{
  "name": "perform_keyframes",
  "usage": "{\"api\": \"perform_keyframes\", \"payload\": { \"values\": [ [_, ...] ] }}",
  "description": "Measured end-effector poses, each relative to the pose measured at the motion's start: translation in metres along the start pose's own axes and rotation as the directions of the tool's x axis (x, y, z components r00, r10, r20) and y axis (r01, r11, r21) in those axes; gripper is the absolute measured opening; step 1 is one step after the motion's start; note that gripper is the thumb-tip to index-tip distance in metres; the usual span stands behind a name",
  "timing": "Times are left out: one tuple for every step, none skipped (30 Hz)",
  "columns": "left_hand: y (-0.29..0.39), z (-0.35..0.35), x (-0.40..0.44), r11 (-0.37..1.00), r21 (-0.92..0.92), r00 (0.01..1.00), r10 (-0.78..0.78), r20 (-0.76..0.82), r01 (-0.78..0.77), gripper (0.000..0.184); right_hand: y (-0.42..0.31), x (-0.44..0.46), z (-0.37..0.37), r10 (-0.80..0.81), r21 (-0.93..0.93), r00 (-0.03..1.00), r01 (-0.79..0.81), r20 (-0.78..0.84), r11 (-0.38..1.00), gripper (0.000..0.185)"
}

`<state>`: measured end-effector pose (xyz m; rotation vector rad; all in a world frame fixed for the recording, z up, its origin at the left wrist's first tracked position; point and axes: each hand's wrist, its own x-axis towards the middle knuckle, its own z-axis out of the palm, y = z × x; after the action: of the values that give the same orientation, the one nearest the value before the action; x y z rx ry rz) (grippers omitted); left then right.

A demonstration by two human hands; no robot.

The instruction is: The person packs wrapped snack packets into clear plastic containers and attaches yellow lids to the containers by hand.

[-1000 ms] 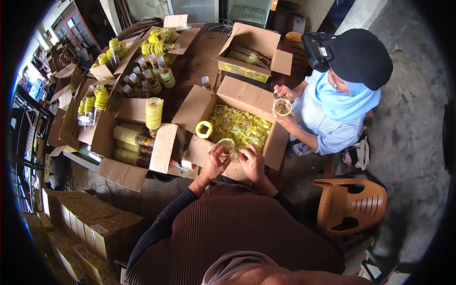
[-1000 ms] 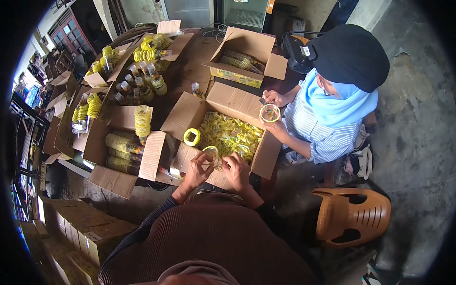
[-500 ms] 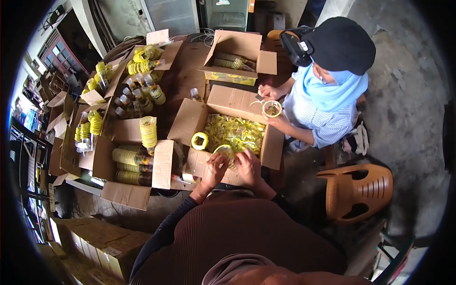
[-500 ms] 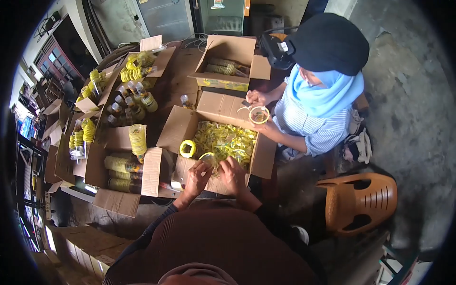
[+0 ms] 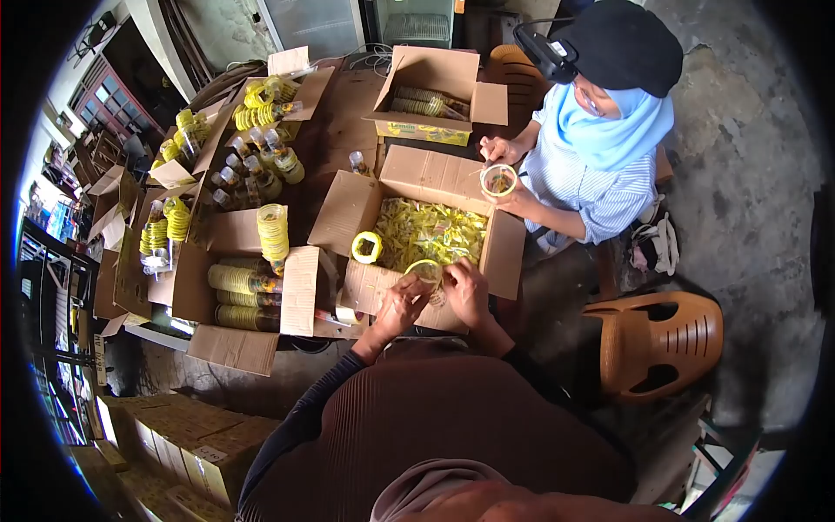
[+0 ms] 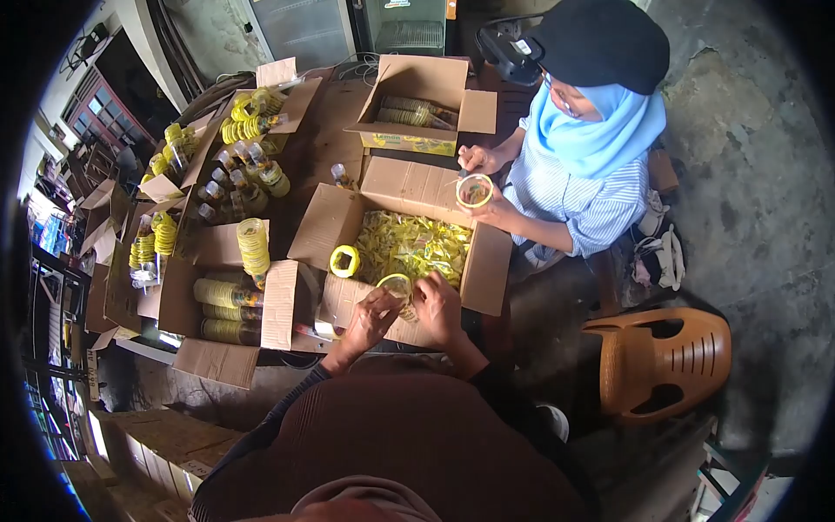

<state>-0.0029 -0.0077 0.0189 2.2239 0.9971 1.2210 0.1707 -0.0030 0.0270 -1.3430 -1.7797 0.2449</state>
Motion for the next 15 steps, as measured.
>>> {"api": "perform_keyframes", "payload": {
  "values": [
    [0.001,0.000,0.001,1.000,-0.001,1.000,-0.005,0.002,0.005,0.019,0.002,-0.001,-0.001,0.046,0.039,0.999,-0.045,-0.015,0.998,0.013],
    [0.001,0.000,0.004,0.999,-0.028,1.000,-0.019,-0.025,0.019,0.019,0.003,-0.003,-0.004,0.062,0.066,0.998,-0.061,-0.012,0.996,0.014],
    [0.003,-0.001,0.007,0.998,-0.053,0.998,-0.032,-0.053,0.029,0.020,0.000,-0.003,-0.007,0.061,0.068,0.998,-0.060,-0.010,0.996,0.014],
    [0.009,-0.004,0.008,0.989,-0.069,0.991,-0.130,-0.021,0.128,0.014,-0.003,-0.005,-0.011,0.038,0.073,0.999,-0.037,-0.003,0.997,0.015],
    [0.014,-0.006,0.009,0.989,-0.067,0.991,-0.131,-0.025,0.129,0.014,-0.005,-0.006,-0.014,0.013,0.078,1.000,-0.013,0.003,0.997,0.015],
    [0.018,-0.006,0.011,0.982,-0.062,0.983,-0.180,-0.025,0.178,0.014,-0.005,-0.006,-0.015,0.007,0.079,1.000,-0.007,0.004,0.997,0.015],
    [0.021,-0.006,0.011,0.972,-0.059,0.973,-0.230,-0.025,0.228,0.015,-0.005,-0.007,-0.016,-0.035,0.080,0.999,0.034,0.009,0.996,0.016],
    [0.023,-0.004,0.009,0.971,-0.056,0.972,-0.232,-0.027,0.231,0.015,-0.006,-0.008,-0.017,-0.074,0.082,0.997,0.073,0.015,0.994,0.017],
    [0.023,-0.002,0.009,0.969,-0.045,0.969,-0.244,-0.040,0.242,0.015,-0.007,-0.007,-0.018,-0.078,0.085,0.997,0.076,0.014,0.993,0.017],
    [0.023,0.001,0.009,0.967,-0.032,0.966,-0.253,-0.055,0.252,0.016,-0.007,-0.005,-0.020,-0.090,0.076,0.996,0.089,0.004,0.993,0.017],
    [0.024,0.003,0.009,0.967,-0.030,0.966,-0.253,-0.058,0.252,0.016,-0.008,-0.005,-0.023,-0.099,0.068,0.995,0.099,-0.003,0.993,0.017],
    [0.025,0.005,0.010,0.972,-0.018,0.968,-0.235,-0.093,0.235,0.016,-0.009,-0.005,-0.026,-0.104,0.069,0.995,0.104,-0.004,0.992,0.017],
    [0.025,0.006,0.013,0.977,-0.003,0.968,-0.213,-0.132,0.215,0.016,-0.007,-0.003,-0.029,-0.110,0.058,0.994,0.111,-0.019,0.992,0.017],
    [0.024,0.007,0.015,0.977,0.000,0.967,-0.213,-0.141,0.215,0.016,-0.007,-0.002,-0.032,-0.115,0.048,0.993,0.116,-0.031,0.992,0.016],
    [0.023,0.009,0.013,0.980,0.031,0.973,-0.190,-0.128,0.196,0.015,-0.007,-0.002,-0.033,-0.119,0.052,0.993,0.120,-0.025,0.991,0.016]
  ]
}}
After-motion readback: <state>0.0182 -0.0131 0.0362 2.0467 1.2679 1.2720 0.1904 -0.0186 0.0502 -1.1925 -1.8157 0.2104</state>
